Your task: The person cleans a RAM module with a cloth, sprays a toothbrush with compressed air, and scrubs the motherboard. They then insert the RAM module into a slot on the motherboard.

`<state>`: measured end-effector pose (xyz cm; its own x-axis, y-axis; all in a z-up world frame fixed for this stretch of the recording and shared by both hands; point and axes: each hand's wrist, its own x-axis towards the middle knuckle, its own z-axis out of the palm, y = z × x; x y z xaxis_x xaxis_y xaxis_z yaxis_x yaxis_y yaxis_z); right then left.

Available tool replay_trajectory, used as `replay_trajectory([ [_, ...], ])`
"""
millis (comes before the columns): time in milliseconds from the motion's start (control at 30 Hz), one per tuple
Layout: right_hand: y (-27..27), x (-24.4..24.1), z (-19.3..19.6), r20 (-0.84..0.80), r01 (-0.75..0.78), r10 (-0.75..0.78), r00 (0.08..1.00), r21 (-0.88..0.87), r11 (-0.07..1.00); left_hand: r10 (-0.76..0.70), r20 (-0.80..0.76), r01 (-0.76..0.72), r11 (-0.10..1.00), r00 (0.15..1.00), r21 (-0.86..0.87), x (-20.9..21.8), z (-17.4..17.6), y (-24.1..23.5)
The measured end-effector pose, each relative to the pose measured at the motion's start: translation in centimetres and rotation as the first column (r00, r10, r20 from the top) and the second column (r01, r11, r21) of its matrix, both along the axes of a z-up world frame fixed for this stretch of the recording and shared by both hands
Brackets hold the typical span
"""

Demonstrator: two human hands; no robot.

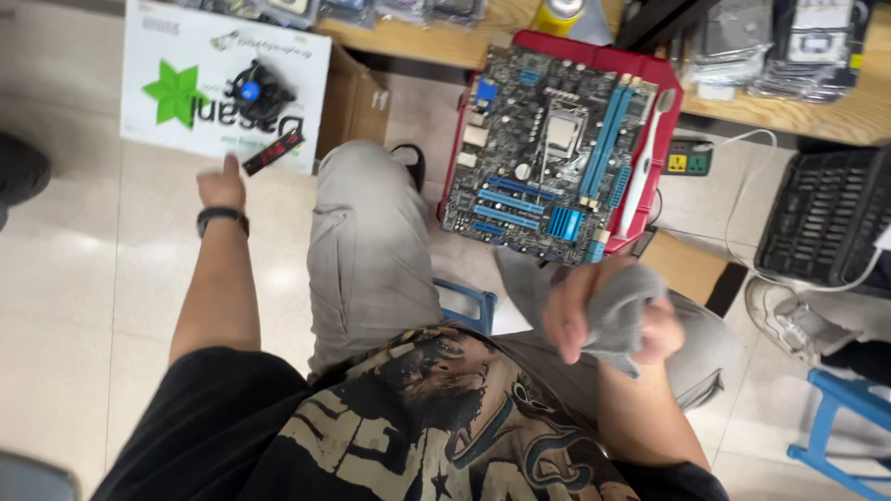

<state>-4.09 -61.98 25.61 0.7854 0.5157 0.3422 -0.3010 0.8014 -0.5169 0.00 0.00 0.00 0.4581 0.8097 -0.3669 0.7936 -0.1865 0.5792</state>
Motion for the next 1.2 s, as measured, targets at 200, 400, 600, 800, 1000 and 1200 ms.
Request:
replay_trajectory([
  [200, 3.1, -4.5, -4.5, -0.152, -0.095, 0.080, 0.985, -0.096, 0.991, 0.229, -0.132, -0.263, 0.868, 0.965, -0.421, -1.5, -1.0, -1.8],
  [400, 5.8, -3.4, -4.7, -0.002, -0.280, 0.318, 0.948, -0.481, 0.831, 0.365, 0.009, -0.309, 0.802, 0.931, -0.511, -0.4, -2.7, -2.1],
  [600, 5.1, -3.5, -8.4, -0.117, -0.374, 0.386, 0.915, -0.604, 0.704, 0.651, 0.217, -0.375, 0.642, 0.728, -0.668, 1.0, -2.7, -2.4],
  [800, 5.7, -3.1, -8.6, -0.171, -0.414, 0.400, 0.900, -0.621, 0.666, 0.718, 0.338, -0.342, 0.622, 0.609, -0.705, 0.6, -2.3, -2.4],
  [1000, 5.8, -3.3, -10.4, -0.165, -0.416, 0.419, 0.893, -0.659, 0.627, 0.222, 0.283, -0.223, 0.974, 0.933, -0.027, 1.9, -0.9, -2.3],
  [1200, 5.1, -2.9, -8.6, -0.202, -0.404, 0.429, 0.881, -0.793, 0.456, 0.049, 0.653, -0.108, 0.993, 0.756, 0.051, 2.8, 2.5, -3.2],
])
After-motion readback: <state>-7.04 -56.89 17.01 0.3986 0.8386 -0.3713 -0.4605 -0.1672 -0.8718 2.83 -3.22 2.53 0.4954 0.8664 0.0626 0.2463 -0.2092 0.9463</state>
